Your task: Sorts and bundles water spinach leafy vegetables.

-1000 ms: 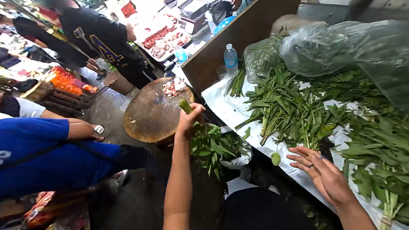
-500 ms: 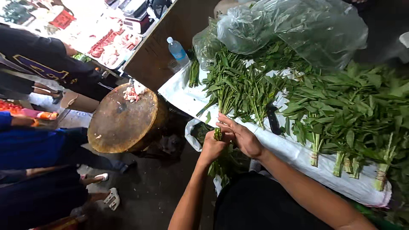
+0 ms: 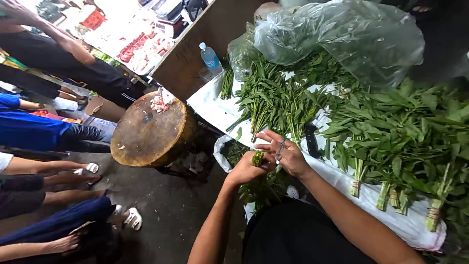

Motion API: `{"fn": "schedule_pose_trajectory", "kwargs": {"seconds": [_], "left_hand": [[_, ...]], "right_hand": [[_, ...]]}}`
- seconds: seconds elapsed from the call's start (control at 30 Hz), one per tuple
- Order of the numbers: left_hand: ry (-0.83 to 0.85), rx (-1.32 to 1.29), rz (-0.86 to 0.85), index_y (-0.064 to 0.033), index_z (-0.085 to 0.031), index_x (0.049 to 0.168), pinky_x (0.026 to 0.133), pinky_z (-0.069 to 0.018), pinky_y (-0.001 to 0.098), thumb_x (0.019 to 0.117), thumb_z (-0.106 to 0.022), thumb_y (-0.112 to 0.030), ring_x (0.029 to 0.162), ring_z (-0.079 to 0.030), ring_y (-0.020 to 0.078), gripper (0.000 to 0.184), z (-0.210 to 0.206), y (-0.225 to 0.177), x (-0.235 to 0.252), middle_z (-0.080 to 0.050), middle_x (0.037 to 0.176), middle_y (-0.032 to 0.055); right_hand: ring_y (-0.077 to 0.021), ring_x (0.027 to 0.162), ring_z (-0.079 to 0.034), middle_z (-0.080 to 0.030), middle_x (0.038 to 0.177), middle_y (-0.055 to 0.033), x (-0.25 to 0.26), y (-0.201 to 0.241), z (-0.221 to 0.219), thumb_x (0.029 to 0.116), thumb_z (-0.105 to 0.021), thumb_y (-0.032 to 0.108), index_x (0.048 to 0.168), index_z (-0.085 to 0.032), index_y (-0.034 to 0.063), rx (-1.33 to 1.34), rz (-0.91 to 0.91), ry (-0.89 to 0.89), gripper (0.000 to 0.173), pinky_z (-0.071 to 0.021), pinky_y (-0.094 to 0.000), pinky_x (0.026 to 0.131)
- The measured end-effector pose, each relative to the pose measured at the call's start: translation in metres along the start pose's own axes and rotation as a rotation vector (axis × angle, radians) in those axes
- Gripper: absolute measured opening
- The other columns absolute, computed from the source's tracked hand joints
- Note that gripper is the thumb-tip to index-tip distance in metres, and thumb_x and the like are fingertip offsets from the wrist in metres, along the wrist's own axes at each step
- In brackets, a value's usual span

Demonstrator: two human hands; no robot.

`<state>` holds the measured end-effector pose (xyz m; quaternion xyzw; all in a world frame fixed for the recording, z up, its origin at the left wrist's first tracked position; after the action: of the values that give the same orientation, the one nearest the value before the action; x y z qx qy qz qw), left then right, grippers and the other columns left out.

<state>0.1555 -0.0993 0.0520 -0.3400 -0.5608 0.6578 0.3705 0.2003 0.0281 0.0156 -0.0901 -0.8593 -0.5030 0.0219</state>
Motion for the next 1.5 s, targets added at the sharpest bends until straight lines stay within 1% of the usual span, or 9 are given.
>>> {"fn": "schedule_pose_trajectory", "kwargs": {"seconds": [0.13, 0.27, 0.6, 0.73, 0.83, 1.07, 1.2, 1.3, 1.5], "left_hand": [[-0.372, 0.316, 0.233, -0.0093, -0.074, 0.101, 0.072, -0.0541, 0.0259, 0.0977, -0.066, -0.022, 0.075, -0.062, 0.0026, 0.016, 0.035, -0.005, 0.006, -0.069, 0.083, -0.0033], [-0.504, 0.627, 0.373, -0.006, -0.071, 0.103, 0.076, -0.0562, 0.0468, 0.0982, -0.068, -0.027, 0.08, -0.067, 0.0217, 0.021, 0.069, -0.004, 0.007, -0.069, 0.087, 0.0094], [-0.14, 1.103, 0.644, -0.0038, -0.072, 0.108, 0.075, -0.0541, 0.0646, 0.0947, -0.063, -0.008, 0.099, -0.069, 0.0433, 0.016, 0.085, 0.026, 0.019, -0.071, 0.106, 0.021], [-0.01, 1.066, 0.805, 0.0062, -0.068, 0.111, 0.076, -0.0525, 0.0645, 0.0942, -0.064, -0.002, 0.105, -0.064, 0.0465, 0.019, 0.086, 0.035, 0.022, -0.066, 0.113, 0.0272], [0.035, 1.064, 0.848, 0.0069, -0.067, 0.109, 0.075, -0.0527, 0.0619, 0.0946, -0.064, -0.005, 0.105, -0.064, 0.0452, 0.019, 0.089, 0.045, 0.021, -0.065, 0.113, 0.027], [0.012, 0.74, 0.692, 0.0057, -0.066, 0.112, 0.087, -0.0502, 0.0685, 0.0943, -0.066, -0.014, 0.111, -0.064, 0.0461, 0.027, 0.131, 0.075, 0.008, -0.067, 0.114, 0.0274], [0.063, 0.371, 0.581, 0.0014, -0.067, 0.112, 0.073, -0.0519, 0.0453, 0.0945, -0.073, -0.032, 0.079, -0.062, 0.0224, 0.038, 0.151, 0.101, 0.002, -0.067, 0.093, 0.0143], [0.035, -0.033, 0.503, -0.0038, -0.065, 0.114, 0.067, -0.0482, 0.0258, 0.1044, -0.057, -0.032, 0.069, -0.054, 0.006, 0.031, 0.158, 0.108, -0.012, -0.06, 0.084, 0.0012], [0.004, -0.536, 0.425, -0.0129, -0.059, 0.099, 0.053, -0.0479, 0.0179, 0.1072, -0.038, -0.027, 0.057, -0.053, 0.0031, 0.027, 0.168, 0.12, -0.021, -0.056, 0.076, -0.0043]], "right_hand": [[-0.0263, 0.12, -0.066, -0.063, 0.139, -0.0153, 0.007, 0.016, 0.011, 0.1027, -0.057, 0.015, 0.147, -0.048, -0.0038, -0.226, 0.16, -0.045, 0.049, -0.0553, -0.0418, 0.103], [-0.0188, 0.125, -0.063, -0.062, 0.14, -0.0123, 0.023, 0.047, -0.004, 0.0982, -0.067, 0.016, 0.131, -0.067, -0.0002, -0.644, 0.306, 0.042, 0.037, -0.0553, -0.0347, 0.104], [-0.0315, 0.122, -0.064, -0.067, 0.132, -0.0131, 0.09, -0.022, -0.038, 0.1018, -0.061, 0.02, 0.112, -0.078, 0.0088, -1.335, 0.241, 0.429, 0.022, -0.0494, -0.0553, 0.105], [-0.0346, 0.119, -0.067, -0.071, 0.124, -0.0184, 0.083, -0.06, -0.037, 0.0979, -0.061, 0.008, 0.118, -0.074, 0.0005, -1.37, 0.259, 0.335, 0.025, -0.052, -0.0531, 0.104], [-0.0385, 0.109, -0.069, -0.072, 0.113, -0.0209, 0.078, -0.078, -0.041, 0.093, -0.064, 0.002, 0.105, -0.076, -0.0025, -1.404, 0.332, 0.251, 0.018, -0.053, -0.0567, 0.097], [-0.0382, 0.104, -0.068, -0.072, 0.105, -0.0186, 0.095, -0.081, -0.054, 0.0978, -0.063, 0.017, 0.103, -0.077, 0.0034, -1.519, 0.393, 0.283, 0.021, -0.0529, -0.0555, 0.094], [-0.0384, 0.105, -0.067, -0.072, 0.107, -0.0171, 0.11, -0.076, -0.067, 0.0971, -0.064, 0.015, 0.104, -0.077, 0.0063, -1.537, 0.372, 0.396, 0.017, -0.05, -0.0582, 0.095], [-0.0385, 0.107, -0.065, -0.07, 0.109, -0.0168, 0.118, -0.073, -0.076, 0.0941, -0.065, 0.009, 0.104, -0.077, 0.0074, -1.51, 0.428, 0.467, 0.015, -0.049, -0.0584, 0.093], [-0.037, 0.133, -0.053, -0.065, 0.131, -0.0154, 0.13, -0.067, -0.094, 0.0952, -0.067, 0.015, 0.099, -0.077, 0.0123, -1.545, 0.596, 0.515, 0.011, -0.0367, -0.061, 0.112]]}}
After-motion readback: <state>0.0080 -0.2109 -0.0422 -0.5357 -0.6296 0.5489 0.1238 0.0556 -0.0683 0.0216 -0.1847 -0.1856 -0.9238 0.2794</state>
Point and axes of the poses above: each hand's wrist, its own x-axis towards the middle knuckle, its own z-axis out of the back of the hand, y = z × x, the point moved 5 cm from there along x, towards the middle knuckle
